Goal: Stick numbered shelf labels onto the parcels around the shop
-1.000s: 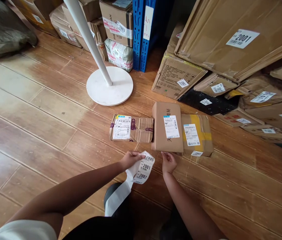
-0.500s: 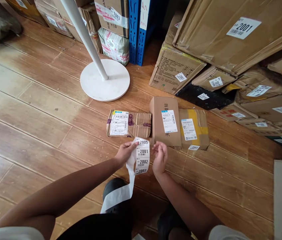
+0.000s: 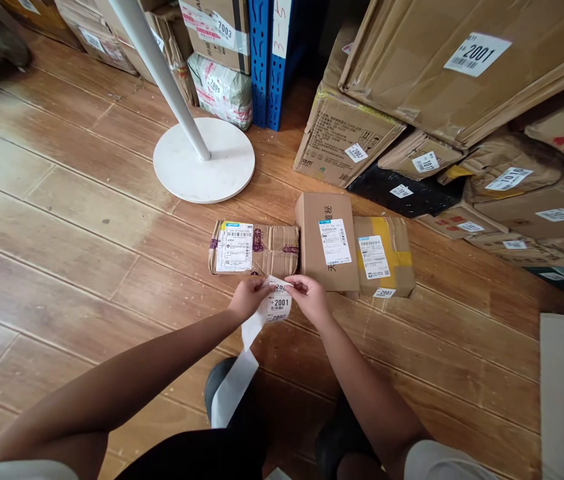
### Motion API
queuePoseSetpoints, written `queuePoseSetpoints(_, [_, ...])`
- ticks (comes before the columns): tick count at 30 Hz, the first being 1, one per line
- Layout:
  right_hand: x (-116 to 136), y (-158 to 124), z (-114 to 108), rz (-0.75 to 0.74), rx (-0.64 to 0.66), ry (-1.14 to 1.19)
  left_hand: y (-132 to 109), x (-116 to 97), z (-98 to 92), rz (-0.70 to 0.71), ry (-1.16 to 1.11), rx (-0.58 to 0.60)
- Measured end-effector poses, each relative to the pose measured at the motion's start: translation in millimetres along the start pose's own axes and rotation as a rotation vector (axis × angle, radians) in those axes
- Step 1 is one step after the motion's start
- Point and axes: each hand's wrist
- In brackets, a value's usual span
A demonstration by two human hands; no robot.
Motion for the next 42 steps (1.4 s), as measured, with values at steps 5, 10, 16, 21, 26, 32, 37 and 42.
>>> queuePoseSetpoints(5, [-2.6, 1.0, 2.9, -0.060, -0.138, -0.046, 8.5, -12.1, 1.8, 0.151, 0.273, -0.112])
queuePoseSetpoints(10, [2.2, 10.0, -18.1, -0.082, -0.391, 0.054, 14.3, -38.1, -5.0, 0.236, 0.719, 0.025])
queuePoseSetpoints(16, [9.0, 20.9, -10.6, -0.065, -0.134, 0.197, 27.6, -54.5, -36.1, 0.150, 1.442, -0.092])
queuePoseSetpoints(21, [-3.9, 37.9, 32.8, -0.089, -0.237, 0.065, 31.8, -42.3, -51.1, 0.014, 1.638, -0.074])
queuePoseSetpoints(26, [-8.5, 33.6, 60.7, -0.034, -0.108, 0.343, 29.2, -43.5, -97.9, 0.073, 1.778, -0.025])
queuePoseSetpoints(32, [-21.9, 9.8, 60.6, 0.091, 0.271, 0.479, 26.5, -52.6, -162.0, 0.103, 1.888, -0.015])
queuePoseSetpoints(37, [-46.1, 19.0, 41.3, -0.257, 0.039, -0.265, 29.4, -46.1, -165.1, 0.108, 1.869, -0.031])
queuePoseSetpoints(42, [-42.4, 41.1, 53.4, -0.418, -0.044, -0.437, 30.3, -41.2, -163.8, 0.108, 1.886, -0.051])
Point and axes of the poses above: each hand's wrist, its own y-axis towards the middle knuckle, its own z-axis out of the palm, x = y × z, and after that the axes turned 4 degrees about -y, right-handed
